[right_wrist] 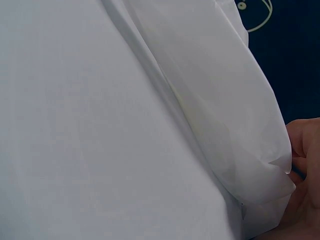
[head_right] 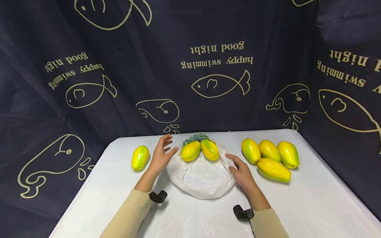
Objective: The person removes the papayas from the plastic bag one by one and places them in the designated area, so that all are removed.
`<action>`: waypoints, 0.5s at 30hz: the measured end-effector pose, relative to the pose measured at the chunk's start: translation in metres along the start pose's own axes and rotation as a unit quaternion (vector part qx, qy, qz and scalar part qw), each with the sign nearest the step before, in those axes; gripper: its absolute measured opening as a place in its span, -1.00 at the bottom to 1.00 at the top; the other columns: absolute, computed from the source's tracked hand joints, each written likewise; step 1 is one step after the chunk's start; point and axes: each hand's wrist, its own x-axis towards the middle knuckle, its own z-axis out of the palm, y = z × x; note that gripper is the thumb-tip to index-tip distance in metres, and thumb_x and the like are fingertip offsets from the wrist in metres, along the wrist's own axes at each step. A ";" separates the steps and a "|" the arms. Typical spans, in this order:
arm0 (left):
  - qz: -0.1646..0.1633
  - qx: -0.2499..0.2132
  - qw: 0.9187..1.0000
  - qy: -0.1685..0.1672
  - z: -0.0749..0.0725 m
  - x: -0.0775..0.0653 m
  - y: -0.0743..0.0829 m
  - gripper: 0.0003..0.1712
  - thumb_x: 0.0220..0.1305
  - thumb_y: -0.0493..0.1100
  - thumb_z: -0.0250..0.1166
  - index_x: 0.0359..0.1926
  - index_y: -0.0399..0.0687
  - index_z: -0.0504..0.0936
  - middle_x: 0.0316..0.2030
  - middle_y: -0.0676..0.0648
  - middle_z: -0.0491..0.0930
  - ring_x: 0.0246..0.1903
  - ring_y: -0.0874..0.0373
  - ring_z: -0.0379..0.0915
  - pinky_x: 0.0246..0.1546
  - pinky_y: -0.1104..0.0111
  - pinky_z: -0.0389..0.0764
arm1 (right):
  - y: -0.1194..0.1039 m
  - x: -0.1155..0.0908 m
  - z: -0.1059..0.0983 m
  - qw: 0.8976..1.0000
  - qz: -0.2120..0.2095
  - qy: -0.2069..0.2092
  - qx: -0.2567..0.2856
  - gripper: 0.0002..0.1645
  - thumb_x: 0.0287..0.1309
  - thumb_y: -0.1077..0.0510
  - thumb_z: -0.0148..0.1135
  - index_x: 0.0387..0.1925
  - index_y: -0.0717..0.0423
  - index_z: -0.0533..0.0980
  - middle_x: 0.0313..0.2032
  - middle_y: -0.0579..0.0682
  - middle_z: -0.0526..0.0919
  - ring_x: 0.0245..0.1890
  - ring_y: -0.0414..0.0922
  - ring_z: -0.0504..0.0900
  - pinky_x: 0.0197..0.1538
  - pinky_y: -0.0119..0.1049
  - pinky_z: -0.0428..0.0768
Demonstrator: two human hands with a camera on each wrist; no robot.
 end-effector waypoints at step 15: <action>-0.014 0.026 0.997 -0.074 0.031 0.008 -0.012 -0.23 0.30 -0.18 0.34 0.46 -0.13 0.24 0.38 -0.20 0.36 0.36 -0.15 0.34 0.35 0.02 0.45 | 0.000 0.000 0.000 1.000 0.001 0.000 0.002 -0.38 0.35 0.34 -0.02 0.42 0.06 0.32 0.53 0.13 0.17 0.59 0.16 -0.07 0.57 0.22 -0.07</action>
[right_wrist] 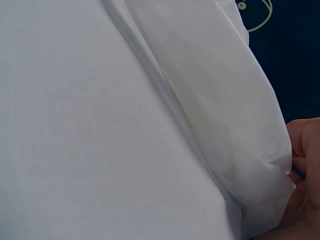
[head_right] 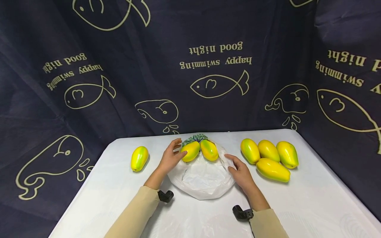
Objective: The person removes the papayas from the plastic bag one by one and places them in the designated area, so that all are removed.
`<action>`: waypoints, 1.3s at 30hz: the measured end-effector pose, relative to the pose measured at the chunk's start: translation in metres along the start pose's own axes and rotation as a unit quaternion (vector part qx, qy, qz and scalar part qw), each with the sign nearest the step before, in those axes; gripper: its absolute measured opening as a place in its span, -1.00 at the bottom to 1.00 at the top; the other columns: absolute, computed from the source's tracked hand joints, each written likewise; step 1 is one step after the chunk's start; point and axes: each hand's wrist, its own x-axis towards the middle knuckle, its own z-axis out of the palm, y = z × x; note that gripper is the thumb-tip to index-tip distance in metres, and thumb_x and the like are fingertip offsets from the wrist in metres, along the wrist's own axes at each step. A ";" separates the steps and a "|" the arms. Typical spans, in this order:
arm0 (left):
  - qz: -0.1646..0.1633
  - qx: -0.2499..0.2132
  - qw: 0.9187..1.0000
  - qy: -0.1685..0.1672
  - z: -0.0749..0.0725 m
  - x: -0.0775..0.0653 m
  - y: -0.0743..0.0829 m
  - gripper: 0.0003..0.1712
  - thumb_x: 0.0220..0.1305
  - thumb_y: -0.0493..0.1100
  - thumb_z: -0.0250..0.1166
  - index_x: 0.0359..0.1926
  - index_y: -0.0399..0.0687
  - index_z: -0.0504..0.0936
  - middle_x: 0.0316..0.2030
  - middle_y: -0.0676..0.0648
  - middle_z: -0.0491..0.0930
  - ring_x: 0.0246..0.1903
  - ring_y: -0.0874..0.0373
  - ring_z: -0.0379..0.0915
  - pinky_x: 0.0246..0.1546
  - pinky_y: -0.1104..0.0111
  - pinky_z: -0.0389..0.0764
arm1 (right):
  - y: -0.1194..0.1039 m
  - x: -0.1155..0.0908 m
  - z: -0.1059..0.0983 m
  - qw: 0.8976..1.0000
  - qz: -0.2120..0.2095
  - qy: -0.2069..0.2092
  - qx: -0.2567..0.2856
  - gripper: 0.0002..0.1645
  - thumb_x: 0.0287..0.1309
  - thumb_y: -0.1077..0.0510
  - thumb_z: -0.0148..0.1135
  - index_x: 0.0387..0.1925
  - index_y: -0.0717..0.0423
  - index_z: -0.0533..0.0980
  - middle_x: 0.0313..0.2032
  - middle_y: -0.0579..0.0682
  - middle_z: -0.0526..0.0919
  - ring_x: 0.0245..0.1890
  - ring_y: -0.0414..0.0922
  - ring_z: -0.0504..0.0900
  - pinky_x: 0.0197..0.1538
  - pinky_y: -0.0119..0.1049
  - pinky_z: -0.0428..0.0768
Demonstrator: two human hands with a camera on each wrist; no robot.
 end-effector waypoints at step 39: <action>-0.054 0.089 0.995 0.000 0.022 0.006 -0.011 -0.24 0.16 -0.19 0.46 0.38 -0.15 0.40 0.30 -0.25 0.46 0.31 -0.17 0.40 0.36 0.02 0.45 | 0.001 -0.001 0.000 1.000 -0.010 0.005 -0.011 -0.38 0.33 0.34 -0.03 0.40 0.05 0.34 0.53 0.14 0.18 0.59 0.15 -0.04 0.58 0.19 -0.03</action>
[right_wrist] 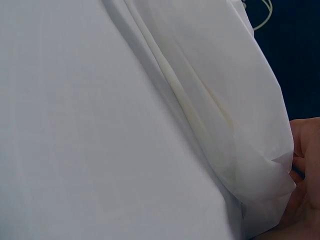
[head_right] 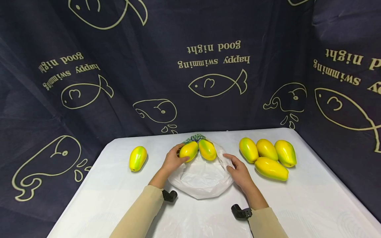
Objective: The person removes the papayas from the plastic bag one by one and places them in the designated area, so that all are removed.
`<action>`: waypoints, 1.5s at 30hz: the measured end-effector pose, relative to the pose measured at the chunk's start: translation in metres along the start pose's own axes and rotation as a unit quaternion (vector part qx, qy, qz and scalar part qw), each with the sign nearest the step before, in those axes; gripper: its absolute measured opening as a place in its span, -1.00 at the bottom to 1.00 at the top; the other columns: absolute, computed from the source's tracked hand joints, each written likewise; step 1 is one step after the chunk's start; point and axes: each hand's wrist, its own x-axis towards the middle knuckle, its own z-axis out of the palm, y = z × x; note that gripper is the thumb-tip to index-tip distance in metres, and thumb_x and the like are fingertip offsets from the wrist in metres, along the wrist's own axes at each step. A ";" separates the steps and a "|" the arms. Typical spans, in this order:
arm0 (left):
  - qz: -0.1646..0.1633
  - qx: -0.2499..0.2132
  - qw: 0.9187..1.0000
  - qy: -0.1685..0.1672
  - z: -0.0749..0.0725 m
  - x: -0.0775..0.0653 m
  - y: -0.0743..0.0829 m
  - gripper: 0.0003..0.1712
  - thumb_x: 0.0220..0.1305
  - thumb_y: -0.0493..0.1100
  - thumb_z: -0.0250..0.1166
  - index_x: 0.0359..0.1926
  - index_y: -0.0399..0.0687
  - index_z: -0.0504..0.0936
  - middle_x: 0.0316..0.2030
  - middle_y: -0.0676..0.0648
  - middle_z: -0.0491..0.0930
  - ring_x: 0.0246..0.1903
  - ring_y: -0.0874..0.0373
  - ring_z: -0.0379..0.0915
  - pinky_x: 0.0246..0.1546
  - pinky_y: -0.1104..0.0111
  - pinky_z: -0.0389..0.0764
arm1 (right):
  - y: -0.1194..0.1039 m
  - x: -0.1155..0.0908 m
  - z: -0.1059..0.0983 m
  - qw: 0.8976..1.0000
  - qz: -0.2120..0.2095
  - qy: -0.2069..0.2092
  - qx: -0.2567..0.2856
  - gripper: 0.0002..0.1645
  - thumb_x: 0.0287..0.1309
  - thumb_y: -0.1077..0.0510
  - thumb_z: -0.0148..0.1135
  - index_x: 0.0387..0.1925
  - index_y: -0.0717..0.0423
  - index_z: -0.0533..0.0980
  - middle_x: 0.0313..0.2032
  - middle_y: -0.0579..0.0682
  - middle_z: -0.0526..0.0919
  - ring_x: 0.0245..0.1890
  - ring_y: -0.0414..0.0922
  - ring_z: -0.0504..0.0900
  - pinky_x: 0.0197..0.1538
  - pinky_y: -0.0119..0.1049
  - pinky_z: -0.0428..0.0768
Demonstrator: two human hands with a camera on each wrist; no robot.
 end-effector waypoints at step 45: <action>0.000 -0.161 0.972 0.172 -0.047 -0.032 -0.009 -0.22 0.15 -0.25 0.42 0.40 -0.01 0.38 0.36 -0.12 0.39 0.37 -0.08 0.31 0.27 0.02 0.55 | -0.002 0.000 0.000 1.000 0.012 -0.003 -0.014 -0.38 0.34 0.32 -0.03 0.41 0.03 0.32 0.53 0.14 0.17 0.59 0.17 -0.04 0.56 0.21 -0.01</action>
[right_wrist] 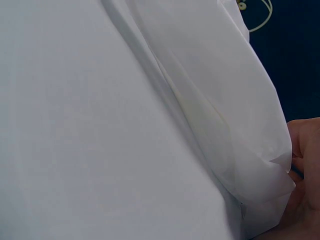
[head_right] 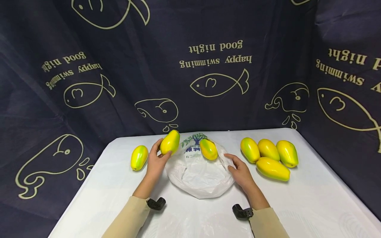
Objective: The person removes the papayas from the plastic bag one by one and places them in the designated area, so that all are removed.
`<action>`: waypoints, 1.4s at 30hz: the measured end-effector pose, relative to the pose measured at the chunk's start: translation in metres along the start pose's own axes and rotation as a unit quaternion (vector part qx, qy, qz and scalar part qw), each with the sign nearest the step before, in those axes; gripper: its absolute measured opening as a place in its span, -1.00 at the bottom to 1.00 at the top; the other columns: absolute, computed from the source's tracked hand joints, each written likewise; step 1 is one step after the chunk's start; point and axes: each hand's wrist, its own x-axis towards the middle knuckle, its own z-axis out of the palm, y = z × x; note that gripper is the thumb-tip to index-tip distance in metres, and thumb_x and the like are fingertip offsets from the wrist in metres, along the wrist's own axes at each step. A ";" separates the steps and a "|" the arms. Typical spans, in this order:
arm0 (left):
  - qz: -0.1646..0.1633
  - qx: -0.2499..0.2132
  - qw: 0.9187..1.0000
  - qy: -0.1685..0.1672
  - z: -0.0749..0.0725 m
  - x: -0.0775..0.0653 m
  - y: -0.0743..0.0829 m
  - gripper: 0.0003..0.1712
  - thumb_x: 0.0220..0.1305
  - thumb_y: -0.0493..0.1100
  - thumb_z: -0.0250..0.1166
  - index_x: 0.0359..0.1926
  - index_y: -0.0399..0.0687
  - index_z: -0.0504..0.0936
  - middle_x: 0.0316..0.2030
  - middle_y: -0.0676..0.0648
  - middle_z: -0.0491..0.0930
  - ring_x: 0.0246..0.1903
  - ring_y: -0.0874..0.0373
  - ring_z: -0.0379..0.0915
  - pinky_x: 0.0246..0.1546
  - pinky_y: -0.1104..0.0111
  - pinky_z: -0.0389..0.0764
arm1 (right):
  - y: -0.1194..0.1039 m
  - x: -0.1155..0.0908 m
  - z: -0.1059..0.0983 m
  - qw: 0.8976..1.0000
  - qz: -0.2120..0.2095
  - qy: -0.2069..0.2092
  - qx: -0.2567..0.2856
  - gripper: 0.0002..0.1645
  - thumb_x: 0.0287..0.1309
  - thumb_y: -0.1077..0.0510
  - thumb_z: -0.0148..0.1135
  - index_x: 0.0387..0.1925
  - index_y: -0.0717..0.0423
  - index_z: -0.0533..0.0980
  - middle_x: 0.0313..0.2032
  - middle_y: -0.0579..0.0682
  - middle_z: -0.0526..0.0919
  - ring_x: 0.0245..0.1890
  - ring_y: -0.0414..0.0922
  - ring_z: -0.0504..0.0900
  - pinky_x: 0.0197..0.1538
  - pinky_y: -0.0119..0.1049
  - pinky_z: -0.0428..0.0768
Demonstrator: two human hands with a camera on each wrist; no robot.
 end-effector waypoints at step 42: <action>-0.079 0.093 0.993 0.007 -0.030 0.000 -0.041 -0.22 0.20 -0.30 0.32 0.43 -0.26 0.26 0.39 -0.33 0.32 0.41 -0.24 0.22 0.46 -0.09 0.25 | -0.001 0.001 0.000 1.000 0.007 -0.001 0.001 -0.39 0.35 0.32 -0.02 0.40 0.02 0.34 0.53 0.13 0.19 0.59 0.16 -0.03 0.57 0.20 -0.01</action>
